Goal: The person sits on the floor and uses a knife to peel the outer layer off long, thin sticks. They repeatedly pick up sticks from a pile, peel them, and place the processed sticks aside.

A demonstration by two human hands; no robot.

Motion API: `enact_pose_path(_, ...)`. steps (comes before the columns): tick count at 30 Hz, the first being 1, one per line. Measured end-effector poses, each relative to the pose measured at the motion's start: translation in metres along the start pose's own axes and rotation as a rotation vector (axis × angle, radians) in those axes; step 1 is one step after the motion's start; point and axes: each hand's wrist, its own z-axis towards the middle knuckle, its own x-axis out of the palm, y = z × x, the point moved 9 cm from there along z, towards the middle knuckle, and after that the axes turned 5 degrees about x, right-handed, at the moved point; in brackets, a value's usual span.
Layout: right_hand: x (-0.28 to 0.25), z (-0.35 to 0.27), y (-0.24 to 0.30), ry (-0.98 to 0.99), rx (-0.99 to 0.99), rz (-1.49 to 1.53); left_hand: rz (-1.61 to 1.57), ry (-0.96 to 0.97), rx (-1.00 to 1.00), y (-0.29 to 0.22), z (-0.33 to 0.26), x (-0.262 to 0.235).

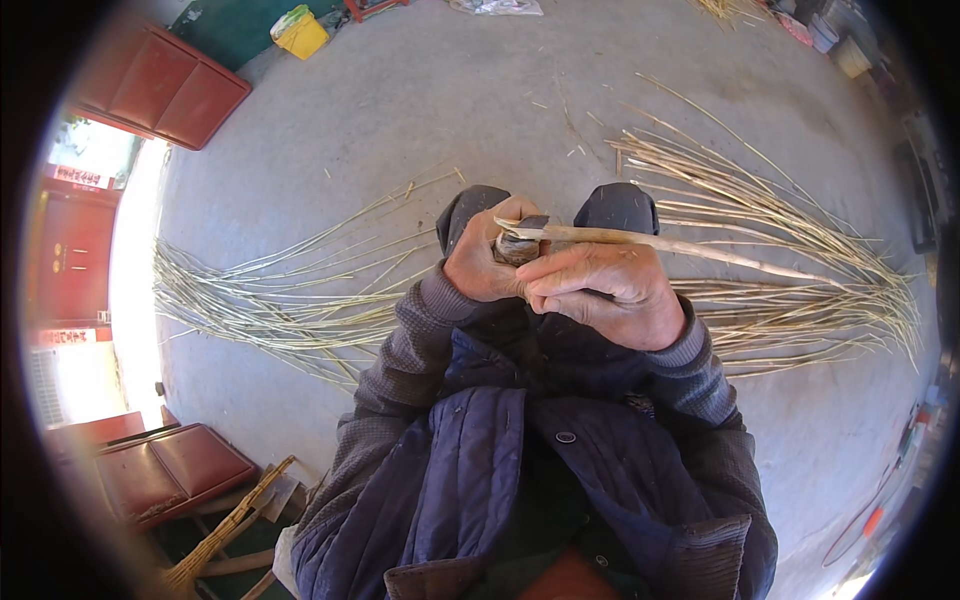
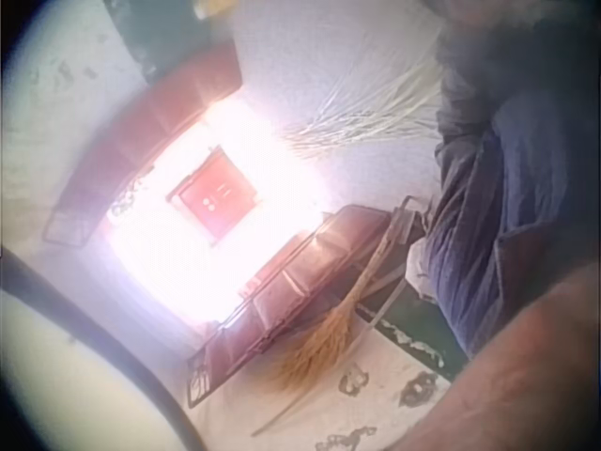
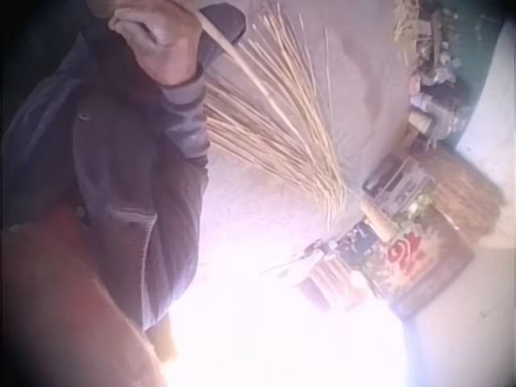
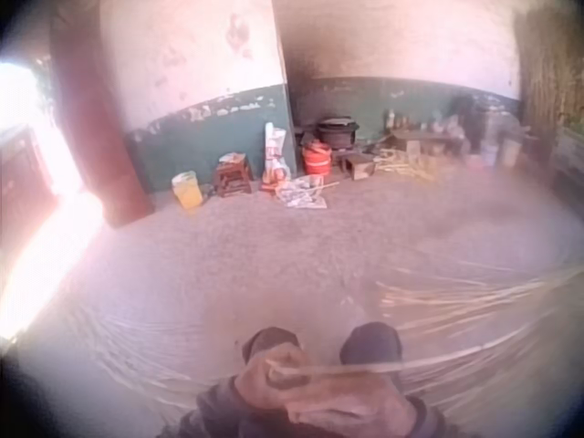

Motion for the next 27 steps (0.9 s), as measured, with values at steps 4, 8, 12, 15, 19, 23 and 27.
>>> enact_pose_path(4, 0.0, -0.001, -0.004, 0.005, 0.008, 0.037, 0.014, 0.002, -0.01, 0.001, 0.0, 0.0)
enact_pose_path(8, 0.0, -0.001, -0.007, -0.019, -0.015, 0.094, 0.034, 0.006, 0.02, 0.001, 0.001, 0.0)
enact_pose_path(12, -0.005, -0.003, 0.003, -0.131, -0.105, 0.018, -0.066, -0.072, -0.017, 0.002, 0.0, 0.0)
enact_pose_path(15, -0.007, -0.004, 0.016, -0.196, -0.191, -0.223, -0.089, -0.082, 0.032, -0.004, 0.002, -0.001)
enact_pose_path(19, -0.006, -0.007, 0.023, -0.243, -0.235, -0.328, -0.081, -0.102, 0.018, -0.001, 0.001, -0.004)
enact_pose_path(23, -0.003, -0.009, 0.032, -0.291, -0.335, -0.484, -0.09, -0.112, -0.007, 0.001, 0.0, -0.004)
enact_pose_path(27, -0.001, -0.011, 0.033, -0.312, -0.354, -0.555, -0.07, -0.129, -0.045, 0.001, -0.001, -0.004)
